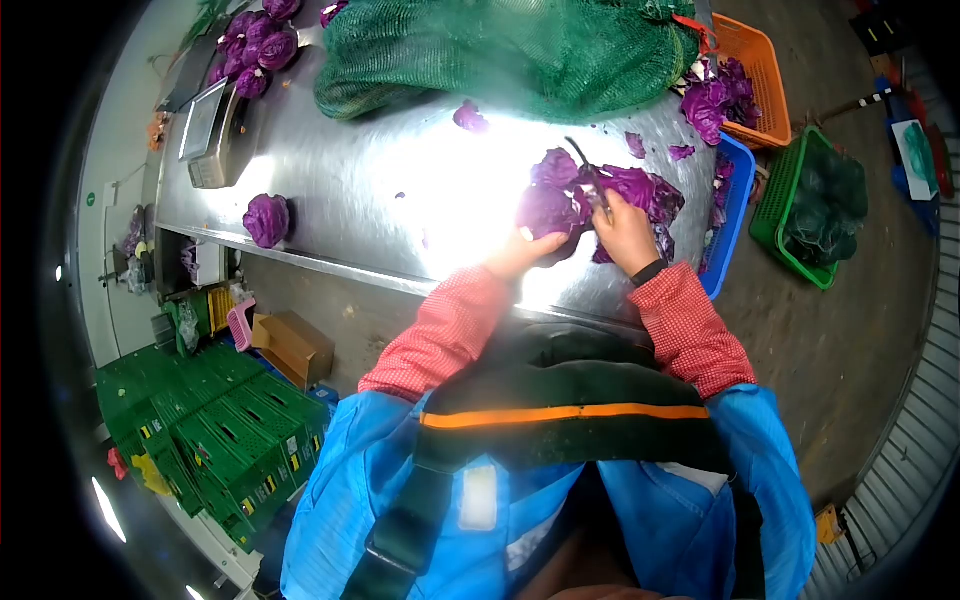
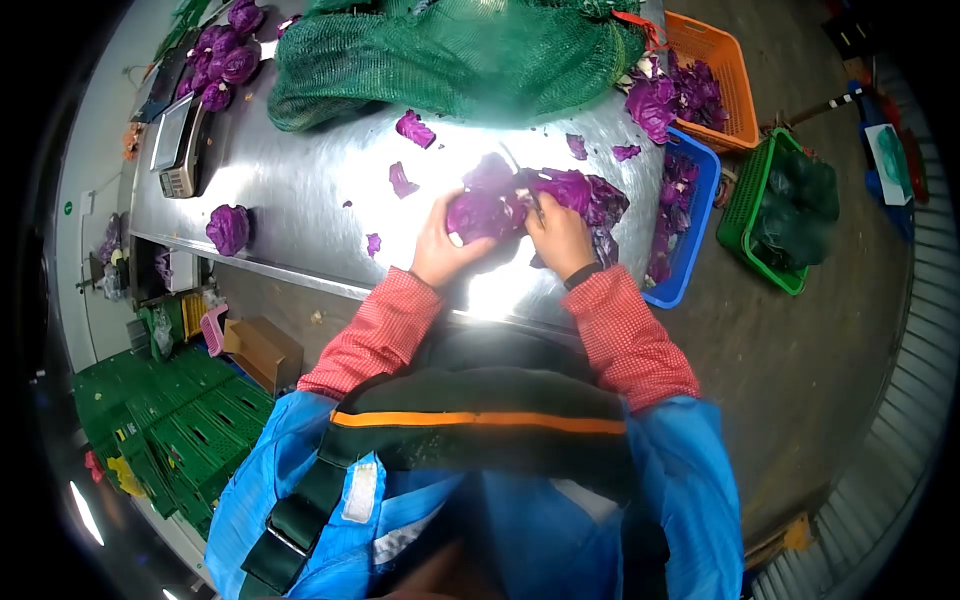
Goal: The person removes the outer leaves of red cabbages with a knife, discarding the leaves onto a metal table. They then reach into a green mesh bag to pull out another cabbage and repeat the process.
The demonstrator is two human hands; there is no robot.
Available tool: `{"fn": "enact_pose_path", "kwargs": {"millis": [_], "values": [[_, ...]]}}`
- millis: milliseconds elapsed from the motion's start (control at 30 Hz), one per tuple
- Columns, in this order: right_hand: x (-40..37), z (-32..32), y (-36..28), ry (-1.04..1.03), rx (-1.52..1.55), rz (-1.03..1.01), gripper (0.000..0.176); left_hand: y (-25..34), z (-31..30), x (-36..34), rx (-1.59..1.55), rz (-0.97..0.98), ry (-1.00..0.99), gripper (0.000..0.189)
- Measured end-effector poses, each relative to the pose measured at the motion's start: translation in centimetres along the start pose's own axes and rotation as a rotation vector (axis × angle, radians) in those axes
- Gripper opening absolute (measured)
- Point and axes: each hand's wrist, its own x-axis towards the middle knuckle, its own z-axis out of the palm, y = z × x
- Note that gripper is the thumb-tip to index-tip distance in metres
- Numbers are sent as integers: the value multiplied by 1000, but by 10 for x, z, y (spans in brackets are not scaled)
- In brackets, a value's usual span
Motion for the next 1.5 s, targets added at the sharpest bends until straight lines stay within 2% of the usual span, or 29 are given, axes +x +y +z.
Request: {"fn": "enact_pose_path", "kwargs": {"millis": [100, 233, 267, 367, 400, 500, 533, 633, 667, 767, 833, 933, 967, 1033, 1133, 1167, 1233, 1267, 1300, 1367, 1433, 1467, 1500], "values": [[-6, 11, 2, -22, -62, -78, 26, -1, -7, -3, -112, -7, -25, 83], [-1, 17, -5, -54, 573, 70, 24, -11, -20, 0, -51, 93, -78, 82], [0, 12, -6, -124, 594, 101, 28, -13, -22, 1, -33, 107, -106, 81], [1, -5, -27, -265, 96, -47, 33, 3, -19, 4, -41, 88, -193, 78], [3, 0, -23, -263, 120, -50, 34, 8, -17, 5, -49, 72, -209, 76], [4, 8, -7, -299, 615, 94, 30, 7, -12, 9, 16, 49, -168, 72], [3, -1, -6, -405, 611, 273, 29, -3, -16, 12, 80, 48, -150, 71], [-2, 11, 11, -268, 568, 1, 32, -9, -22, 6, 36, -20, -162, 66], [-5, 11, 14, -223, 454, -36, 34, -8, -22, 6, 3, -31, -166, 65], [-7, -3, -9, -241, 259, 20, 33, -10, -20, 3, -66, -53, -153, 61], [-4, 6, -4, -122, 213, -29, 28, -7, -15, 0, -116, -78, -133, 59], [4, 11, 4, 41, 60, -101, 24, -17, -10, -8, 35, 40, -129, 59], [6, 9, 7, -38, 79, -60, 24, -25, -12, -9, 91, 129, -119, 57], [7, 11, -2, -42, 110, -134, 25, -35, -16, -11, 207, 307, -82, 54], [8, 28, 10, 50, 4, -85, 27, -40, -19, -15, 154, 338, -71, 50], [13, 28, 16, 75, -19, -27, 29, -43, -27, -18, 220, 356, -76, 49], [21, 20, 19, 119, -60, 99, 32, -31, -26, -29, 125, 224, -5, 46], [25, 9, 17, 102, -6, 149, 37, -21, -20, -37, -39, 79, 70, 45], [26, 0, 12, 77, -123, 104, 42, -16, -18, -37, -87, 25, 87, 44], [9, -13, -30, -69, -3, 54, 54, -6, -15, -37, -187, -80, 129, 42], [-7, -8, -55, -198, -7, -47, 64, 1, -4, -34, -225, -114, 147, 45], [-14, -6, -65, -263, 22, -2, 64, 2, 0, -33, -237, -114, 161, 46], [-17, 1, -62, -215, -92, -105, 50, -2, 3, -31, -228, -83, 180, 46]]}}
